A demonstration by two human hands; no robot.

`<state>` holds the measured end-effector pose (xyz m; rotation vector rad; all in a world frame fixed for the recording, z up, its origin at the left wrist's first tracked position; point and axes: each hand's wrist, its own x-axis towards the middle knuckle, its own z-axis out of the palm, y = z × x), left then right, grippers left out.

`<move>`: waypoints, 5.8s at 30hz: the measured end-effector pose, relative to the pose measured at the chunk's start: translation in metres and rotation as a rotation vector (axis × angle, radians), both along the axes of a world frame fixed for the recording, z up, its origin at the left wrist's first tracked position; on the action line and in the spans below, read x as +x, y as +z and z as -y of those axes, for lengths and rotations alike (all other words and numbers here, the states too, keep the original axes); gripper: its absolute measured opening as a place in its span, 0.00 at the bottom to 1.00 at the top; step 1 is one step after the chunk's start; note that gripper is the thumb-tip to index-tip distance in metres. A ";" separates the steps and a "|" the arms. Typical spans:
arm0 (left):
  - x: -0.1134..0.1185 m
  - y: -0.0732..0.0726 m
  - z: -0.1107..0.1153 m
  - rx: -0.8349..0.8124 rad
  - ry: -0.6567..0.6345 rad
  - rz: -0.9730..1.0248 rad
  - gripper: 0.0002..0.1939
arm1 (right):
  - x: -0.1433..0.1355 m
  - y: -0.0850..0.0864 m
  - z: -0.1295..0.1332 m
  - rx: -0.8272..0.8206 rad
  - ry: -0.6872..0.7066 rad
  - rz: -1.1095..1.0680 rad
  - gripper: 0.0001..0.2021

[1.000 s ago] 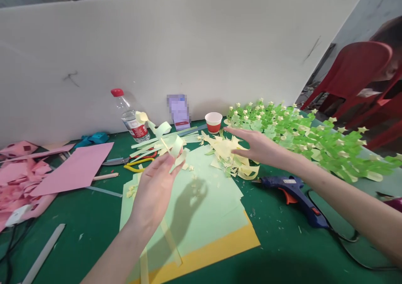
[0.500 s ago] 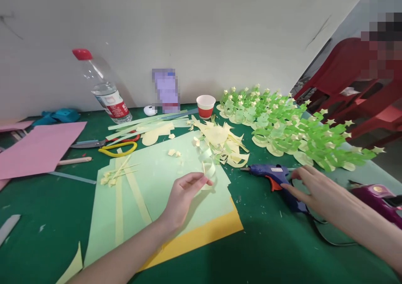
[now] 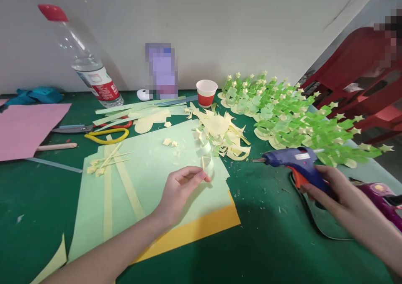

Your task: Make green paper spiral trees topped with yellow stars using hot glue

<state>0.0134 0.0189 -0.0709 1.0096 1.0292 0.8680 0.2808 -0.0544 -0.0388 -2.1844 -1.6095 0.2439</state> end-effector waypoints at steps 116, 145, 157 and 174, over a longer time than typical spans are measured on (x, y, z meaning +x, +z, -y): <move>0.001 0.071 0.008 0.278 -0.120 -0.281 0.08 | -0.058 0.057 -0.042 0.282 0.380 -0.275 0.12; 0.003 0.094 0.011 0.546 -0.121 -0.452 0.04 | -0.097 0.086 -0.059 0.353 0.573 -0.936 0.05; 0.003 0.094 0.006 0.621 -0.133 -0.368 0.06 | -0.101 0.079 -0.061 0.370 0.552 -0.879 0.05; 0.003 0.090 0.002 0.622 -0.091 -0.408 0.11 | -0.106 0.076 -0.058 0.355 0.542 -0.850 0.06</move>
